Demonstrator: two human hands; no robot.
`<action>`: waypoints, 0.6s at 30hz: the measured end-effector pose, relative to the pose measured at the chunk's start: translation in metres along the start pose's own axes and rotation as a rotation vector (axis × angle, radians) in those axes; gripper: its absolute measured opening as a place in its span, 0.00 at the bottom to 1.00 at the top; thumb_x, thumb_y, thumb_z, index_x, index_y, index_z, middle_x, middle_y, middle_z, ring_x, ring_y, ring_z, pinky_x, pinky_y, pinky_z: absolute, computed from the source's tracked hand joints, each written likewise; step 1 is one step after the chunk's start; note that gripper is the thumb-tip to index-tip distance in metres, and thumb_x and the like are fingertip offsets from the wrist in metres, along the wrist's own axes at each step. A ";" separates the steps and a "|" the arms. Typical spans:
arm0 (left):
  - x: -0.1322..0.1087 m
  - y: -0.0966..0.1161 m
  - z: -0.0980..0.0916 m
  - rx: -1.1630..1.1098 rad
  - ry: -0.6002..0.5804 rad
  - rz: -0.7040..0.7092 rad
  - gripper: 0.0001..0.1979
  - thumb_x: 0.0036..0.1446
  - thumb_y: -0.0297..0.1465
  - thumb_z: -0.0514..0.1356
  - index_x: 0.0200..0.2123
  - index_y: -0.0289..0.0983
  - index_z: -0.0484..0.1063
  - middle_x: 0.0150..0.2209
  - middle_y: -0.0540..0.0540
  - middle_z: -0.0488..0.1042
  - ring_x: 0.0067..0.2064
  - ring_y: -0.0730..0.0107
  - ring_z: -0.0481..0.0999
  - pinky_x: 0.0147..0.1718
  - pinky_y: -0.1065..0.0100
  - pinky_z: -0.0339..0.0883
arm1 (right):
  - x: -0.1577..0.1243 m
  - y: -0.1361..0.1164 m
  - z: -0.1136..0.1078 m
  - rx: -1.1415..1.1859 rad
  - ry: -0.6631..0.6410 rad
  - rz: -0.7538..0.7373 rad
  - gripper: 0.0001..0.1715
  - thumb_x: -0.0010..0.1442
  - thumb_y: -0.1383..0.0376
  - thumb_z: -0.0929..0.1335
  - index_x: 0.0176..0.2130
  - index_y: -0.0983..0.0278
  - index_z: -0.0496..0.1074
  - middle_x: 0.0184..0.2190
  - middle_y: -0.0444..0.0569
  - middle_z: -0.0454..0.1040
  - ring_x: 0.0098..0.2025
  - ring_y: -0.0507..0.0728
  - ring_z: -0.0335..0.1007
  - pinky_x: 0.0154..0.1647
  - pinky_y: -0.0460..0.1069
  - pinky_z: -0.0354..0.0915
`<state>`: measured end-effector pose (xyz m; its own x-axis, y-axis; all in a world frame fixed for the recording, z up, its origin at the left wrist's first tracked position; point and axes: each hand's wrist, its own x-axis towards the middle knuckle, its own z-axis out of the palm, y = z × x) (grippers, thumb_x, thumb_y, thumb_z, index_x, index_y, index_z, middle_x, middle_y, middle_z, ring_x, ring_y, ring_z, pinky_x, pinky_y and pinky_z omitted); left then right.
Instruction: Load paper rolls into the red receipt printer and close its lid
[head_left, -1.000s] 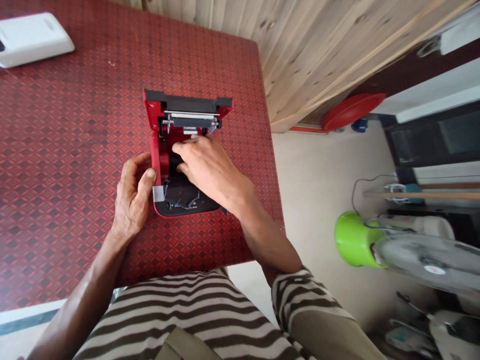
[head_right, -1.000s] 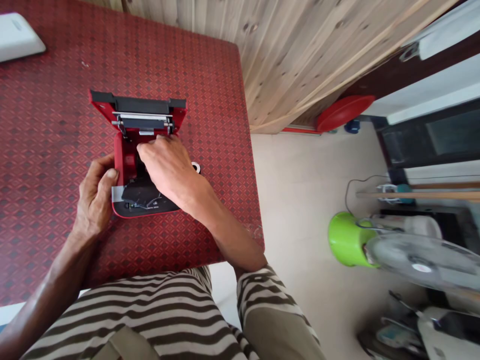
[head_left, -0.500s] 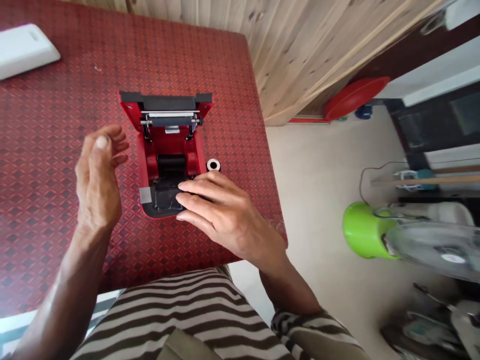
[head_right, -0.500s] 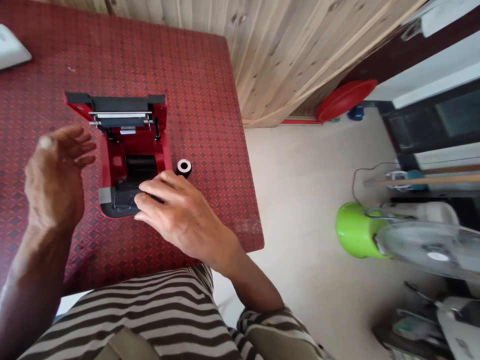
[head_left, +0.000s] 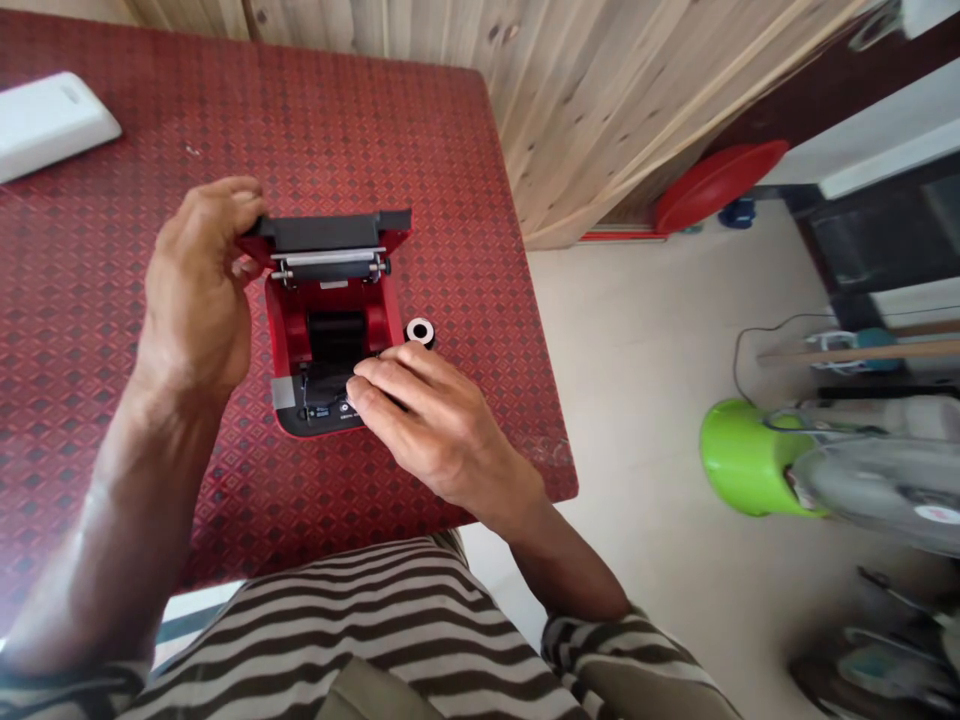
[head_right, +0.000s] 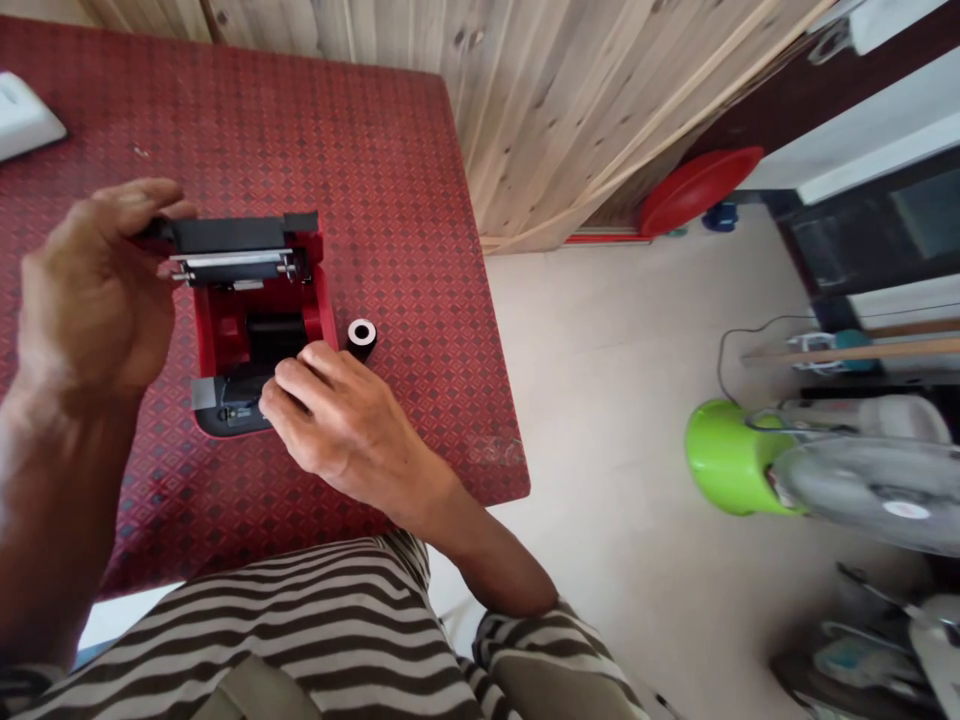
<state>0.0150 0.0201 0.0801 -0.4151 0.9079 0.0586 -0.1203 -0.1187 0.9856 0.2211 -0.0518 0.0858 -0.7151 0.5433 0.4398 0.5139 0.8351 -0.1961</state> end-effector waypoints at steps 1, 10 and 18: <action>-0.007 0.001 0.000 0.016 0.007 -0.008 0.09 0.54 0.28 0.59 0.38 0.34 0.77 0.44 0.45 0.76 0.43 0.69 0.72 0.42 0.66 0.67 | 0.000 0.000 -0.001 -0.012 0.006 -0.004 0.10 0.70 0.73 0.65 0.40 0.68 0.76 0.41 0.52 0.79 0.44 0.56 0.70 0.47 0.52 0.72; -0.074 -0.010 -0.028 0.031 -0.144 -0.292 0.28 0.48 0.27 0.66 0.56 0.42 0.73 0.56 0.46 0.77 0.57 0.60 0.75 0.54 0.62 0.70 | -0.011 -0.003 0.005 -0.104 0.034 0.003 0.09 0.70 0.71 0.65 0.45 0.67 0.76 0.44 0.52 0.81 0.45 0.57 0.72 0.44 0.54 0.72; -0.081 -0.019 -0.034 0.069 -0.192 -0.274 0.30 0.54 0.30 0.65 0.61 0.45 0.71 0.64 0.46 0.73 0.67 0.55 0.69 0.65 0.56 0.65 | -0.011 -0.007 0.009 -0.049 0.109 0.067 0.07 0.68 0.69 0.68 0.46 0.67 0.76 0.52 0.56 0.81 0.53 0.61 0.74 0.54 0.56 0.72</action>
<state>0.0205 -0.0645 0.0509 -0.1980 0.9620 -0.1880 -0.1397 0.1622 0.9768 0.2210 -0.0633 0.0743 -0.6242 0.5829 0.5202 0.5832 0.7907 -0.1861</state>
